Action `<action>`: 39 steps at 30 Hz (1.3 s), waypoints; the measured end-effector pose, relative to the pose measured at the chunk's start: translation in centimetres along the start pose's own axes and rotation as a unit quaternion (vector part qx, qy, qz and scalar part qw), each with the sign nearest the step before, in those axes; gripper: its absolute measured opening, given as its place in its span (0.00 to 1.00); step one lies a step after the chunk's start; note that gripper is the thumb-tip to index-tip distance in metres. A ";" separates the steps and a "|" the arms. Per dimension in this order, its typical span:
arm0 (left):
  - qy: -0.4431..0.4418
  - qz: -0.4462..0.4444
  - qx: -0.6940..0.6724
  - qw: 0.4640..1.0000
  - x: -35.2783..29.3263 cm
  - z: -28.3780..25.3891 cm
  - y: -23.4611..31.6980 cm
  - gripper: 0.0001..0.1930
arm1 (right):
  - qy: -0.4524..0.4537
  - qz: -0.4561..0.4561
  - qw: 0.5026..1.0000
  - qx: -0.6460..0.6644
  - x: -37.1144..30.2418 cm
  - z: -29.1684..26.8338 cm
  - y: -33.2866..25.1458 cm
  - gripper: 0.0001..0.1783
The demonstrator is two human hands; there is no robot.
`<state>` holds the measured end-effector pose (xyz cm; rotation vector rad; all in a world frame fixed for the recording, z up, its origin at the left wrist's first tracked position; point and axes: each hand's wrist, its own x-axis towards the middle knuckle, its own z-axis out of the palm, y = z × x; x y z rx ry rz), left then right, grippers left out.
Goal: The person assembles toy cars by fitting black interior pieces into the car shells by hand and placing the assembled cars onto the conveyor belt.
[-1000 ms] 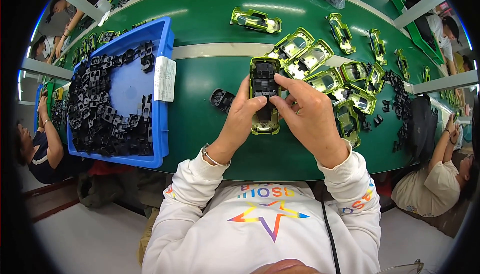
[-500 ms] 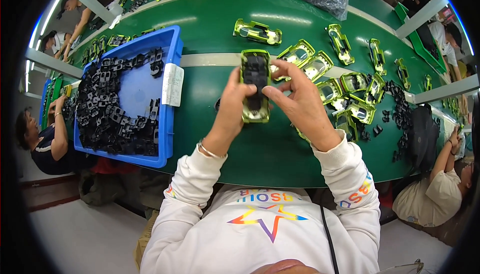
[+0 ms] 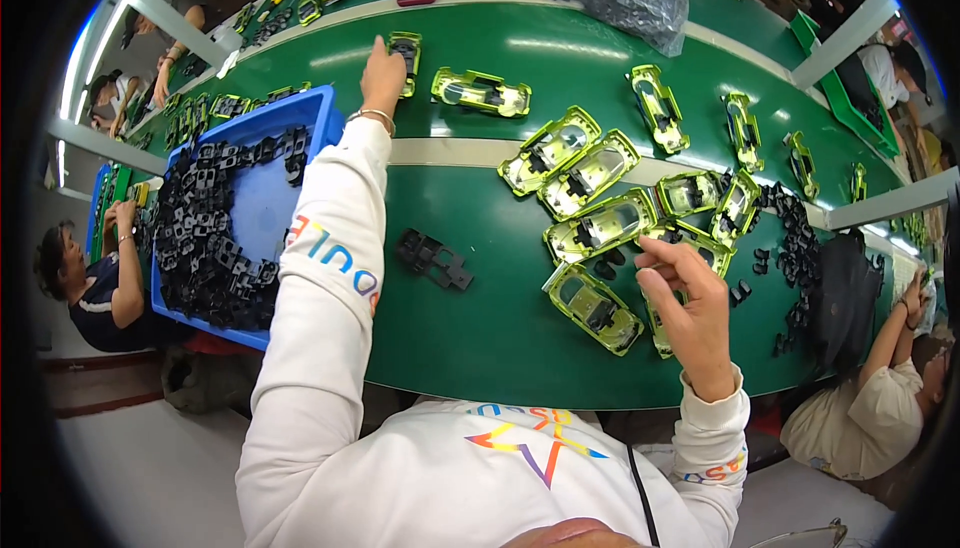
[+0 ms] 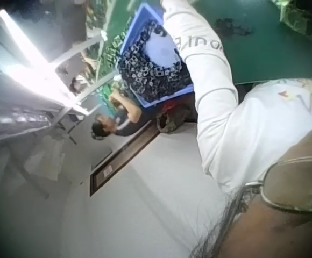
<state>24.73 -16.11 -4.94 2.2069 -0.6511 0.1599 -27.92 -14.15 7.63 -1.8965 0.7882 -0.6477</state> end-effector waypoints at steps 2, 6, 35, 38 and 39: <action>-0.047 0.154 0.007 0.987 -0.9 0.4 3.0 0.32 | 0.011 0.008 1.000 -0.009 -0.1 -0.5 0.6 0.15; -0.278 0.402 0.036 0.872 -6.6 0.4 7.2 0.43 | 0.000 -0.012 0.999 -0.031 1.0 0.4 0.7 0.13; -0.103 -0.210 -0.610 0.757 -21.9 -13.5 2.1 0.19 | -0.160 -0.072 0.972 -0.158 5.0 15.3 -0.8 0.12; -0.096 -0.205 -0.592 0.774 -22.0 -13.4 1.6 0.15 | -0.196 -0.025 0.943 -0.268 5.2 15.2 -1.3 0.14; -0.103 -0.213 -0.585 0.776 -21.9 -13.5 1.5 0.14 | -0.147 -0.094 0.929 -0.325 5.0 15.4 -1.3 0.16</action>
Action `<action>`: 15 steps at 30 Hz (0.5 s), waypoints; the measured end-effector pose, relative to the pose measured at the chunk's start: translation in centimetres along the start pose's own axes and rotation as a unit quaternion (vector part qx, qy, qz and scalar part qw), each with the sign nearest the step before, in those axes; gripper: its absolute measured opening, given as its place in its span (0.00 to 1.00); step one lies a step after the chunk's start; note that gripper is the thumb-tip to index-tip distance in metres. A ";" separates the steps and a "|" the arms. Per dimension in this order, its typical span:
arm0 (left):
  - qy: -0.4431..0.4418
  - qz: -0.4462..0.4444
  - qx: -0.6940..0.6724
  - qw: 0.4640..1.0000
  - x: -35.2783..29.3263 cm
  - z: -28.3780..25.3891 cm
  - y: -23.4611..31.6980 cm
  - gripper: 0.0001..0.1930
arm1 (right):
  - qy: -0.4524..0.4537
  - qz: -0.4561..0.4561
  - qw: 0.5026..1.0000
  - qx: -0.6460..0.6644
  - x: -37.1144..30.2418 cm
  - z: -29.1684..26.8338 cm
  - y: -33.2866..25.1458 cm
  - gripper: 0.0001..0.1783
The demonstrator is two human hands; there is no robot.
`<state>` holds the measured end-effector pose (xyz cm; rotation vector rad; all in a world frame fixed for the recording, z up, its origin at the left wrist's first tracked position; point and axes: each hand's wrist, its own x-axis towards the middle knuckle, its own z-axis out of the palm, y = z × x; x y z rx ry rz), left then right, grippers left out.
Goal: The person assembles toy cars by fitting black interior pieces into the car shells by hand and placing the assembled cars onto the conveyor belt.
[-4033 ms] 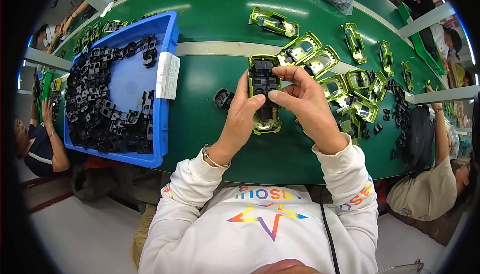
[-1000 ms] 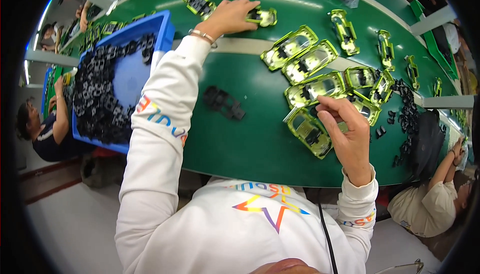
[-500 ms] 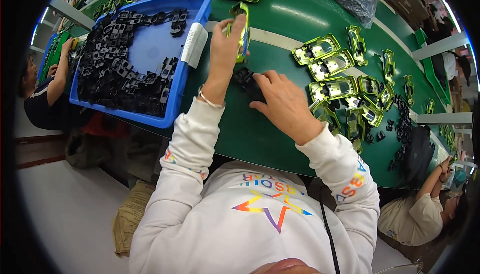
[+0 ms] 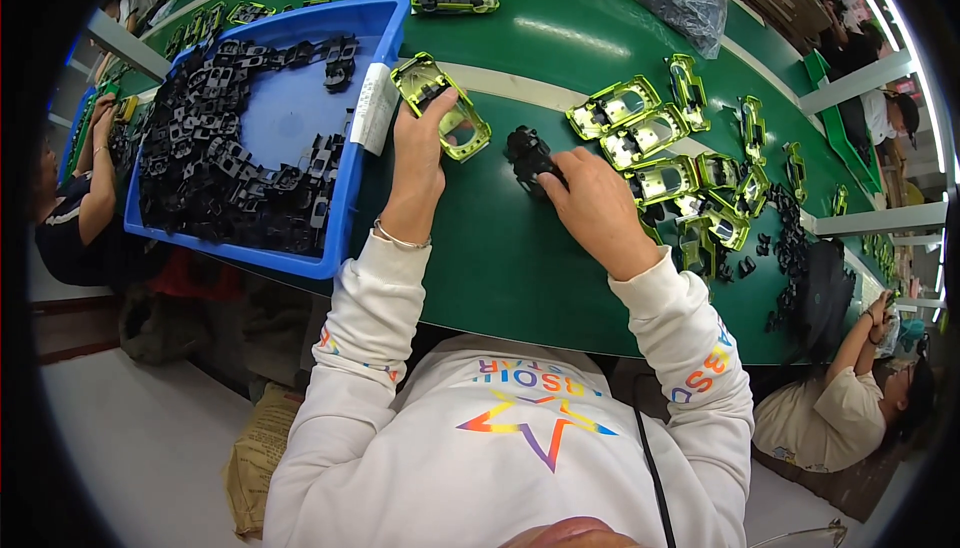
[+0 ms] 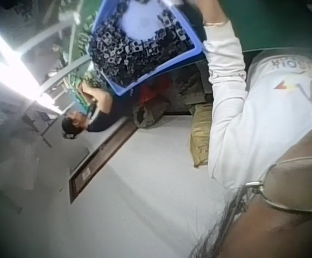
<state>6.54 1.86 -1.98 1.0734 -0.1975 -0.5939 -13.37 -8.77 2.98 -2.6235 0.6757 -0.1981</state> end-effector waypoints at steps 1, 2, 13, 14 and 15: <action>0.001 -0.011 0.007 1.000 0.1 -0.1 0.1 0.14 | 0.060 -0.041 0.995 -0.072 -0.2 0.2 -0.1 0.18; -0.004 0.009 0.046 0.999 0.2 -0.2 -0.2 0.14 | 0.060 -0.042 0.995 -0.070 -0.4 0.4 -0.4 0.18; -0.080 -0.039 -0.084 0.992 -1.0 0.5 -0.6 0.31 | 0.085 -0.085 0.989 -0.082 -0.2 0.9 0.3 0.23; -0.079 -0.038 -0.084 0.993 -1.0 0.4 -0.5 0.31 | 0.077 -0.087 0.989 -0.097 -0.2 0.9 0.0 0.22; -0.082 -0.048 -0.104 0.990 -1.1 0.6 -0.3 0.29 | 0.071 -0.087 0.987 -0.113 -0.1 0.8 -0.2 0.21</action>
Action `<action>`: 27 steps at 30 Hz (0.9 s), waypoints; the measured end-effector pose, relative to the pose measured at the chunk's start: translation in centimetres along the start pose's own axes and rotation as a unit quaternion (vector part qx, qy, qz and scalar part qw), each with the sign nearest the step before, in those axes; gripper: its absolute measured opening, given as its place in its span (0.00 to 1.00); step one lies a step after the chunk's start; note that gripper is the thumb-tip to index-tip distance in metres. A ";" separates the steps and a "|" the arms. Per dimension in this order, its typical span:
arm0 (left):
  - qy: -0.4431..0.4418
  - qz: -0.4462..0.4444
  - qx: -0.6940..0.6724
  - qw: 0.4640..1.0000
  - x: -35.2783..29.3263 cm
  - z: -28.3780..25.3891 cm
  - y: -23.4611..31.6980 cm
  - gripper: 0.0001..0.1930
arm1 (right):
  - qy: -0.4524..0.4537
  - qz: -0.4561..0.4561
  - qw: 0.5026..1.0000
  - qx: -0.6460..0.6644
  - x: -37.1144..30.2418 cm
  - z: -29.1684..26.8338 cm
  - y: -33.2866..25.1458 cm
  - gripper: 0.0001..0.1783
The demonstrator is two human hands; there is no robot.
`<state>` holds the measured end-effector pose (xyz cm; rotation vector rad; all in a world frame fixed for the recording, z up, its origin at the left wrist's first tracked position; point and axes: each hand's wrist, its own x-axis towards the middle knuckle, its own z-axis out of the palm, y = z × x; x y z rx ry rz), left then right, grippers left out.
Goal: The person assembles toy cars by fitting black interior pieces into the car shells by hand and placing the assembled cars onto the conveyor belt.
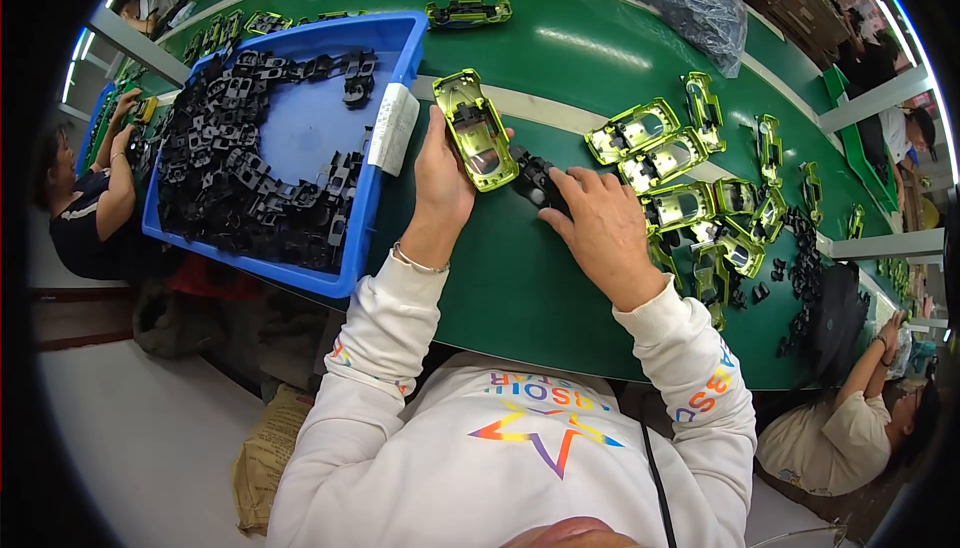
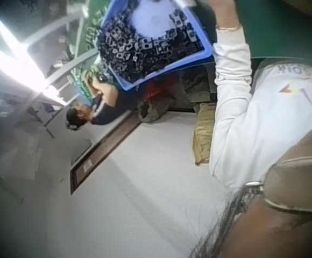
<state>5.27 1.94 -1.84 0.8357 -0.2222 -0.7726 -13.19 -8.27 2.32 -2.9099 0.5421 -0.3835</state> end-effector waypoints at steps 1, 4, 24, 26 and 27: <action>-0.003 -0.009 -0.021 1.000 0.0 0.1 0.1 0.28 | 0.001 0.001 1.000 -0.001 0.1 0.1 0.0 0.21; -0.026 -0.011 -0.084 0.996 0.3 0.0 0.0 0.25 | -0.005 0.021 1.000 -0.001 0.4 0.4 -0.2 0.20; 0.001 -0.149 -0.030 0.988 -4.8 0.3 -0.9 0.18 | 0.011 0.099 0.974 0.203 0.7 -1.3 2.0 0.19; 0.017 -0.149 -0.048 0.988 -5.1 1.7 -0.7 0.19 | 0.024 0.110 0.966 0.232 0.4 -0.6 2.6 0.21; -0.033 -0.170 -0.075 0.982 -4.9 1.8 -0.6 0.22 | 0.027 0.111 0.966 0.233 0.4 -0.8 2.4 0.21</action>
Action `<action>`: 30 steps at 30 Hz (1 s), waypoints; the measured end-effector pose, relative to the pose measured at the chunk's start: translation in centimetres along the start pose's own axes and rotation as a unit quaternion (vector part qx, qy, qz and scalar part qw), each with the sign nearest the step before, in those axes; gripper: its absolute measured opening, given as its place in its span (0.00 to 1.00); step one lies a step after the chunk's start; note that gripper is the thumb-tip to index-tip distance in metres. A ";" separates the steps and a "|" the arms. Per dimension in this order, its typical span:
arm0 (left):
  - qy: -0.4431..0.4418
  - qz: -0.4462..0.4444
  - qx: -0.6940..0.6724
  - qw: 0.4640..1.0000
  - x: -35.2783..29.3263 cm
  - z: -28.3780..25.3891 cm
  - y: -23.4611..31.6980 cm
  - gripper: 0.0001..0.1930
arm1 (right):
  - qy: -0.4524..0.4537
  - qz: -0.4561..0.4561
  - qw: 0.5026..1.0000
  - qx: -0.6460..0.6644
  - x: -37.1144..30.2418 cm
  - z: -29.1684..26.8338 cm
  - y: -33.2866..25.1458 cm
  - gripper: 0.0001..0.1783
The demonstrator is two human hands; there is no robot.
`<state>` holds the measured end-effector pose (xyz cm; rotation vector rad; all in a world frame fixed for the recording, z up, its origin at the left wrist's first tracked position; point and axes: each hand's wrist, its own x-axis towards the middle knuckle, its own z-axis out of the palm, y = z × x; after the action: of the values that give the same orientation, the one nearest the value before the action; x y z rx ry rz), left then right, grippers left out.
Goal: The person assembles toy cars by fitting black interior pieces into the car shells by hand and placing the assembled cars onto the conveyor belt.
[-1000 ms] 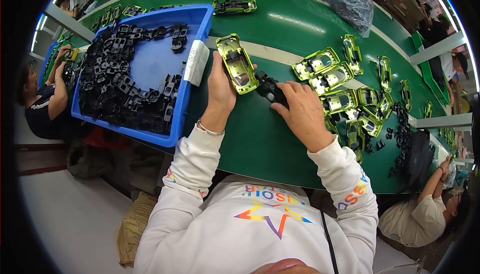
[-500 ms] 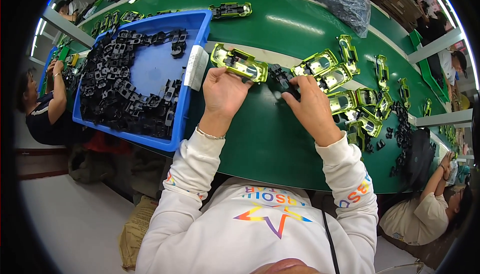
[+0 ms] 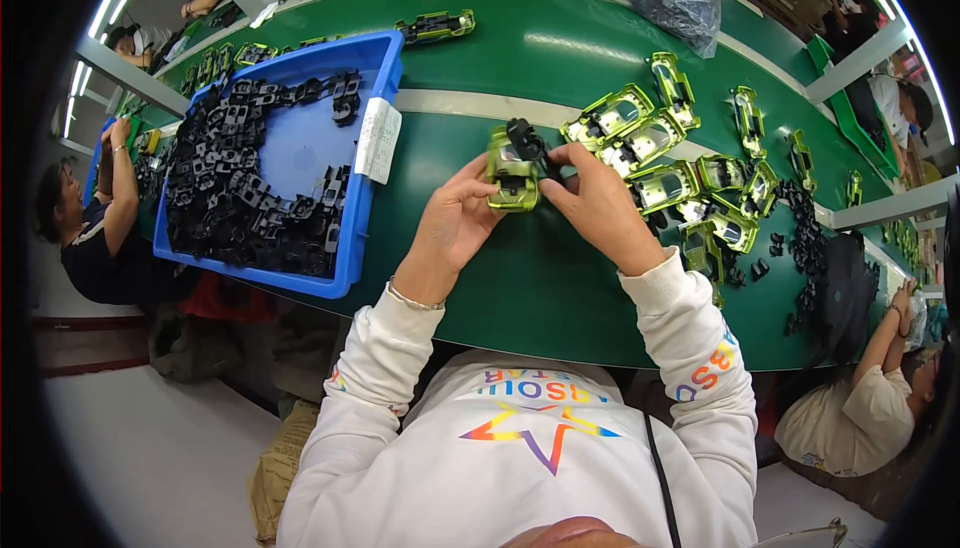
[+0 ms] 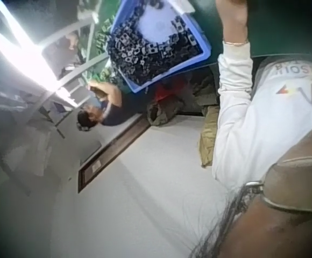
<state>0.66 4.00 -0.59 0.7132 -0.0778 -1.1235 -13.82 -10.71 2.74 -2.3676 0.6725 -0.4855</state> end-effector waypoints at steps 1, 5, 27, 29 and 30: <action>-0.052 -0.025 -0.019 0.998 0.2 0.1 0.1 0.26 | -0.035 0.028 0.995 0.092 0.1 -0.1 -0.6 0.21; -0.040 -0.048 -0.077 0.995 0.3 0.4 -0.4 0.28 | -0.021 -0.053 0.986 0.159 -0.3 -0.1 -1.2 0.22; -0.050 0.130 -0.023 0.990 1.9 2.6 -1.6 0.34 | 0.034 -0.054 0.994 0.084 -0.6 0.9 -5.2 0.31; -0.055 0.125 -0.004 0.991 2.0 2.2 -1.5 0.34 | 0.036 -0.059 0.995 0.068 -0.5 1.2 -5.4 0.31; -0.053 0.122 -0.004 0.991 2.0 2.2 -1.4 0.34 | 0.048 -0.065 0.995 0.058 -0.5 1.2 -5.6 0.32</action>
<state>-0.46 0.92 -0.20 0.6180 -0.2455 -0.9252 -11.68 -6.11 5.41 -2.2988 0.5211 -0.6806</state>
